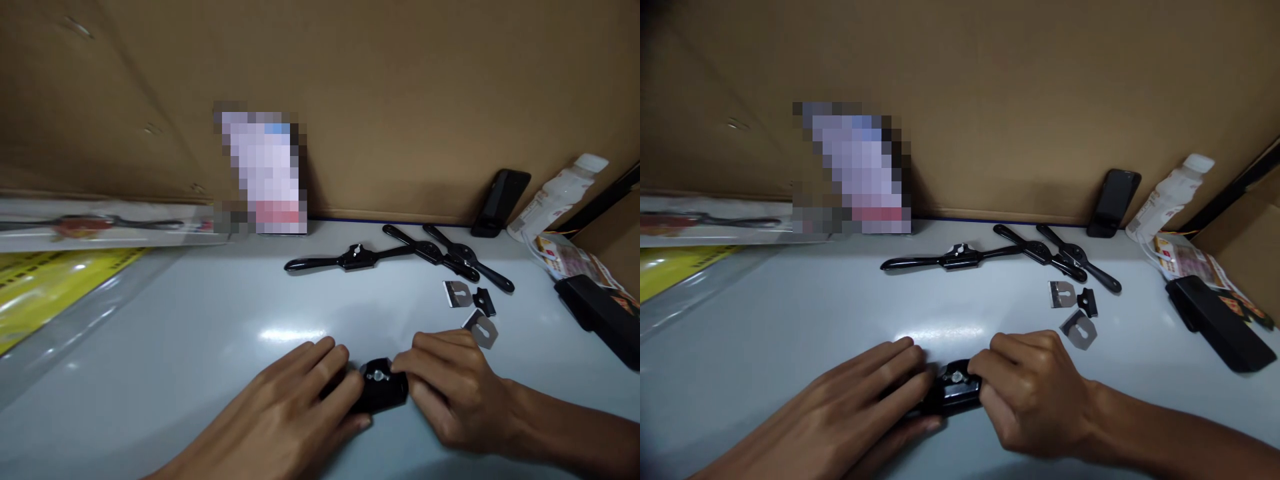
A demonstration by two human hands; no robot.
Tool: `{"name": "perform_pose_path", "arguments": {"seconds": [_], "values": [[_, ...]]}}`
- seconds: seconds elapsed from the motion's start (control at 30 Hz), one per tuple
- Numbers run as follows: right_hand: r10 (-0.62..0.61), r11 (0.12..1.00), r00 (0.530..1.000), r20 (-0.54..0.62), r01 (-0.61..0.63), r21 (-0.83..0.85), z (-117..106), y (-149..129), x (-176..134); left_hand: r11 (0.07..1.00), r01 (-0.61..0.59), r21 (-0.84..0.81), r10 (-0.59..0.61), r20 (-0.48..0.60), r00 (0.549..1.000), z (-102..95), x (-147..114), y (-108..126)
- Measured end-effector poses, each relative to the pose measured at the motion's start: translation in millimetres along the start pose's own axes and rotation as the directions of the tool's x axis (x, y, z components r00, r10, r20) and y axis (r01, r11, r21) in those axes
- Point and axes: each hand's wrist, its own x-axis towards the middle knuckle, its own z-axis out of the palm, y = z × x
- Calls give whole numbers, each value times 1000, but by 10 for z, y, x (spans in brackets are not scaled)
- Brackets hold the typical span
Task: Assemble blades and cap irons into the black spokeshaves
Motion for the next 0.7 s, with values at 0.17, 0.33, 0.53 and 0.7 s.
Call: {"name": "perform_pose_path", "arguments": {"seconds": [0.17, 0.33, 0.53, 0.7], "values": [[-99, 994, 991, 85, 103, -42, -33, -15, 11, 1000, 11, -26, -12, -18, 1000, -18, -5, -3], [-99, 994, 992, 73, 101, -31, -30, -12, 8, 996, 50, -69, -52, -23, 998, -16, -5, -18], [7, 999, 997, 76, -3, -50, 12, 9, -11, 993, 80, -91, -81, -1, 997, -6, 0, -31], [16, 996, 997, 73, -10, -84, 8, 20, -9, 985, 84, -149, -85, -1, 996, -11, 7, -34]]}}
